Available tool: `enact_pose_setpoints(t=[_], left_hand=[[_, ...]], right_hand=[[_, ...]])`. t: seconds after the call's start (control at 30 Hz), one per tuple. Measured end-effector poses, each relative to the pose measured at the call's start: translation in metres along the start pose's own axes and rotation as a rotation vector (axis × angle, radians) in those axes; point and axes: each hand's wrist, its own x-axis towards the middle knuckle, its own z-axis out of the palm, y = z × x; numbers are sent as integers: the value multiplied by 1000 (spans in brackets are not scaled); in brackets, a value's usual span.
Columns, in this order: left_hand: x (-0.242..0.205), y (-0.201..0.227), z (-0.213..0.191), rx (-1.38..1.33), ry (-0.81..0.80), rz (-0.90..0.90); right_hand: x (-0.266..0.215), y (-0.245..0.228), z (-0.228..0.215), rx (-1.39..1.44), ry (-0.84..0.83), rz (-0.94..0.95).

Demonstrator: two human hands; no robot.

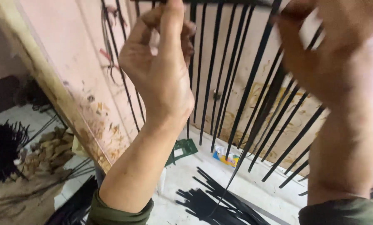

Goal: The person picks up black strips from a table, bends them into loops, and hangs them on a wall rack using colorful clips. They also feed strips through a small purple device on a blue container, then hang the processed strips on the rack.

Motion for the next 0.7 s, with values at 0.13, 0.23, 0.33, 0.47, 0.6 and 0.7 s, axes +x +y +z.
enact_pose_setpoints(t=[0.13, 0.23, 0.33, 0.47, 0.6, 0.7], left_hand=[[22, -22, 2, 99, -116, 19], [34, -29, 10, 188, -219, 19], [51, -34, 20, 348, -311, 56], [70, -52, 27, 449, -362, 100], [87, -80, 22, 426, -472, 133], [96, -89, 24, 420, -582, 144]], right_hand=[[12, -8, 28, -307, 186, -29], [13, -19, 43, -230, 256, 65], [15, -27, 59, -185, 313, 151], [4, -27, 82, -65, 370, 207], [-6, -6, 69, 41, 304, 254], [-1, 44, 32, -93, 282, 188]])
